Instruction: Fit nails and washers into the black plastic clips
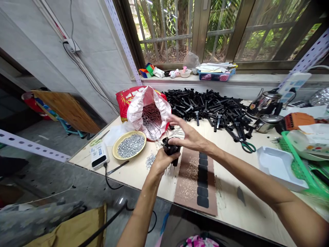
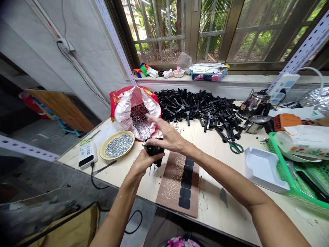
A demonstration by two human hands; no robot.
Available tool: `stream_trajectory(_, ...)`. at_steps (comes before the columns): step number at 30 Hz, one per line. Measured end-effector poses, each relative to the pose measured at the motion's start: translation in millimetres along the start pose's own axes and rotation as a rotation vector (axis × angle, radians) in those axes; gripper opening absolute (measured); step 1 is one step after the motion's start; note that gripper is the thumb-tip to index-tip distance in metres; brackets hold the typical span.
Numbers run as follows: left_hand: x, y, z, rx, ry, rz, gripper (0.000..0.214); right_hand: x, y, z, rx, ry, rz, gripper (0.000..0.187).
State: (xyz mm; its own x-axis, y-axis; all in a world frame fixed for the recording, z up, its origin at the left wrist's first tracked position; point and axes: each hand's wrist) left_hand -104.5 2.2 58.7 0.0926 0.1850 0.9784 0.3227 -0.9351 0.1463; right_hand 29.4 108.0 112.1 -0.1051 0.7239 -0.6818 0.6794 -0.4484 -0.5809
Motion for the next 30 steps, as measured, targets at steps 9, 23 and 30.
stream_trajectory(9,0,-6,14.9,0.183,0.037,0.164,0.051,28,49,66,-0.013,-0.984,0.830,0.063)
stream_trajectory(23,-3,-25,-0.4,0.432,-0.460,0.393,0.023,43,31,98,0.533,-0.686,0.594,0.036)
stream_trajectory(30,-12,-30,-6.6,0.075,-0.001,0.129,0.030,50,30,93,0.590,-0.487,0.500,0.036)
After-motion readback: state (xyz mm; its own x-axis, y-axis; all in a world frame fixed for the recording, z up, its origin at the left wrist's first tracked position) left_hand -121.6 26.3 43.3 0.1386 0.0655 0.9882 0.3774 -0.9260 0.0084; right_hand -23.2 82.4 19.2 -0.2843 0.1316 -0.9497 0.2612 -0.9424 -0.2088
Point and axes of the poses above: each hand's wrist, its own y-axis away from the middle knuckle, its own z-axis out of the palm, x = y × z
